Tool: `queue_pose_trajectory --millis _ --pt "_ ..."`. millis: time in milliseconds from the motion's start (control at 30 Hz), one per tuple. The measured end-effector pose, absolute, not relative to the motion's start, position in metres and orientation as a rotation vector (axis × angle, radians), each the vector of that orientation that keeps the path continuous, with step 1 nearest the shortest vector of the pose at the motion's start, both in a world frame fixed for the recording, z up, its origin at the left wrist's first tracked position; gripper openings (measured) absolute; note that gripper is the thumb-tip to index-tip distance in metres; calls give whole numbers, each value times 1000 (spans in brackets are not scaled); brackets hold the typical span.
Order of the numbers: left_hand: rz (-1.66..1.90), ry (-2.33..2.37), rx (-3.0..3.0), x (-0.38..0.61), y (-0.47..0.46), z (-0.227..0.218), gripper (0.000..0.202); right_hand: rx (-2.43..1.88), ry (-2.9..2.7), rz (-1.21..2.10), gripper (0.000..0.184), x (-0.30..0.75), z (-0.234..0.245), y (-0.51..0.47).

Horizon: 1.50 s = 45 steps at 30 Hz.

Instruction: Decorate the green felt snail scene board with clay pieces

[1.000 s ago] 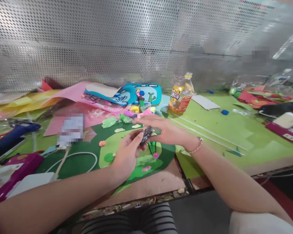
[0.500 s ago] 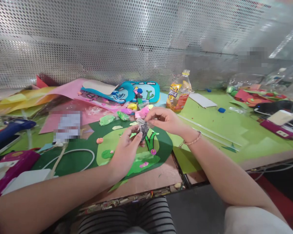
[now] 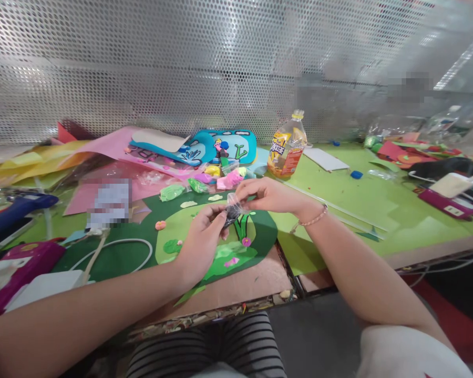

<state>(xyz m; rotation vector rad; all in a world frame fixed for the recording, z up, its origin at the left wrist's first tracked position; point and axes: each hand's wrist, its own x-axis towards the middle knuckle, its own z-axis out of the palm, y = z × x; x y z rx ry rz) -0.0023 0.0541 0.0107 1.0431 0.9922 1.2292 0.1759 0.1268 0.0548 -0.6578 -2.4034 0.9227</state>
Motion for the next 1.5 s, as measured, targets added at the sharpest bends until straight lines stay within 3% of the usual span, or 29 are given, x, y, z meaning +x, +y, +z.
queue_pose_trajectory --millis 433,633,867,1133,1333,1500 --pt "1208 948 986 -1 56 3 16 -703 -2596 676 9 167 55 118" --pt "1177 916 1018 0 52 6 13 -583 -2585 675 8 169 58 119" --pt "1267 843 890 0 54 7 10 -736 -2351 770 5 174 54 123" --pt "1307 853 876 -2 56 4 10 -722 -2584 709 8 172 58 123" --pt "1205 991 1024 -2 57 4 24 -750 -2654 498 8 164 53 120" --pt "1237 951 1031 -4 60 4 20 -750 -2655 357 9 161 56 116"
